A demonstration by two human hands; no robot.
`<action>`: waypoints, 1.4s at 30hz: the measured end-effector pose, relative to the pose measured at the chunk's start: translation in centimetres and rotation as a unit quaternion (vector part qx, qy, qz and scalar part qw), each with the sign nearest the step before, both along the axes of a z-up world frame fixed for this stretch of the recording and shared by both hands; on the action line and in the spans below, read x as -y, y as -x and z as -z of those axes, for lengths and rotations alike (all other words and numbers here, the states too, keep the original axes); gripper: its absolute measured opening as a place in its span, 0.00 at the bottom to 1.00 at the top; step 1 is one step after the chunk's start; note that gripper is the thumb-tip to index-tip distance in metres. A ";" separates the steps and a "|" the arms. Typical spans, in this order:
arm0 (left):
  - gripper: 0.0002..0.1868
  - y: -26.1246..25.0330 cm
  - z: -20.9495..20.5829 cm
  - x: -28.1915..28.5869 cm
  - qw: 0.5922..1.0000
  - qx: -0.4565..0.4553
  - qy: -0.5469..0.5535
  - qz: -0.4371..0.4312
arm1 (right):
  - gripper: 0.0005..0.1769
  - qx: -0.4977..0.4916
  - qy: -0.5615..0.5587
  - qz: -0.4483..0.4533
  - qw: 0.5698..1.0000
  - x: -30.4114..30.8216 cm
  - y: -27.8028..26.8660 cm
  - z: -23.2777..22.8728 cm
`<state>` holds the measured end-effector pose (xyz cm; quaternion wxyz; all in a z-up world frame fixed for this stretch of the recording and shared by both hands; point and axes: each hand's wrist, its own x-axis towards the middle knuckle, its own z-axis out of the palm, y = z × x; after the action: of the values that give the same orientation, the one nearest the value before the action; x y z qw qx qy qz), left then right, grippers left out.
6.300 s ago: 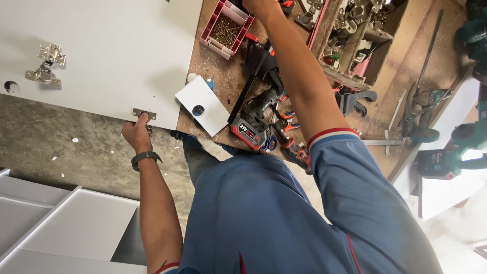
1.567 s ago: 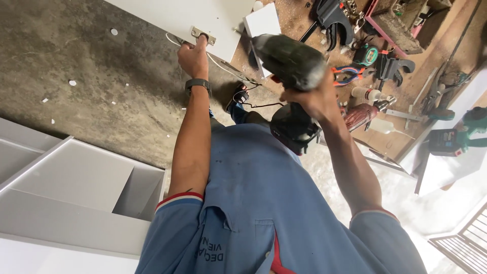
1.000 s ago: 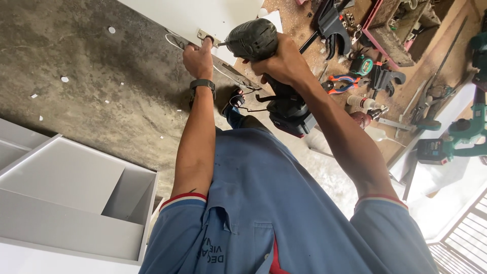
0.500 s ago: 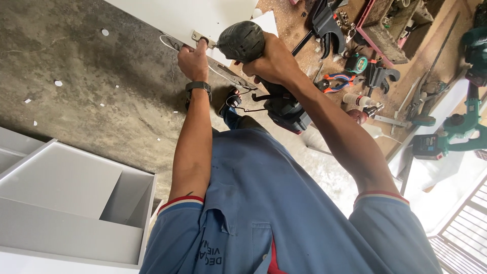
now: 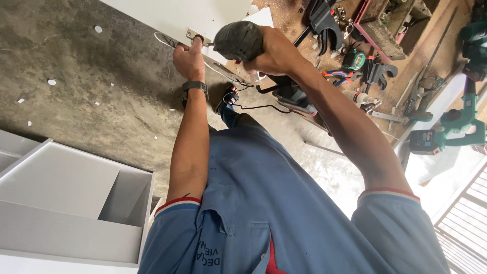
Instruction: Installing cabinet hinges onto a white door panel using a drill.
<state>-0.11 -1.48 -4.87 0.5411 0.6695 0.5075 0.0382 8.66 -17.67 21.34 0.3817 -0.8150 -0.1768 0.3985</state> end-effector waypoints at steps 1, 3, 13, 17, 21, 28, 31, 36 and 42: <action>0.17 0.1 1.1 0.1 1.000 -0.001 0.009 -0.009 | 0.27 0.016 0.014 -0.018 1.000 0.0 -0.2 0.0; 0.16 0.1 1.4 0.1 1.000 -0.002 0.018 -0.018 | 0.30 0.033 0.028 -0.036 0.998 -0.1 -0.5 0.0; 0.17 0.0 -2.0 -0.2 1.000 0.021 -0.012 -0.009 | 0.31 0.015 0.061 -0.064 0.996 -0.3 -1.6 0.9; 0.18 0.1 -1.0 -0.2 1.000 0.015 -0.019 -0.002 | 0.39 0.120 0.084 -0.124 0.981 -0.6 -1.3 1.5; 0.18 0.3 -0.6 -0.1 0.999 0.025 -0.028 0.001 | 0.48 0.124 0.104 -0.116 0.980 -1.3 -1.0 1.9; 0.17 0.5 -0.6 -0.1 0.998 0.047 -0.029 -0.006 | 0.49 0.146 0.147 -0.145 0.967 -2.0 -0.7 1.2; 0.17 0.2 -0.8 0.0 0.999 0.036 -0.010 -0.008 | 0.49 0.160 0.141 -0.150 0.965 -1.7 -0.8 1.9; 0.16 0.5 -0.1 0.0 0.999 0.051 -0.008 -0.013 | 0.51 0.168 0.142 -0.162 0.962 -2.2 -1.1 1.6; 0.17 0.5 0.3 -0.1 0.998 0.050 -0.023 -0.008 | 0.49 0.143 0.147 -0.160 0.965 -2.2 -1.7 2.6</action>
<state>-0.56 -1.37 -5.21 0.5502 0.6749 0.4841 0.0870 10.39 -15.42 18.76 0.1595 -0.8718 -0.2974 0.3551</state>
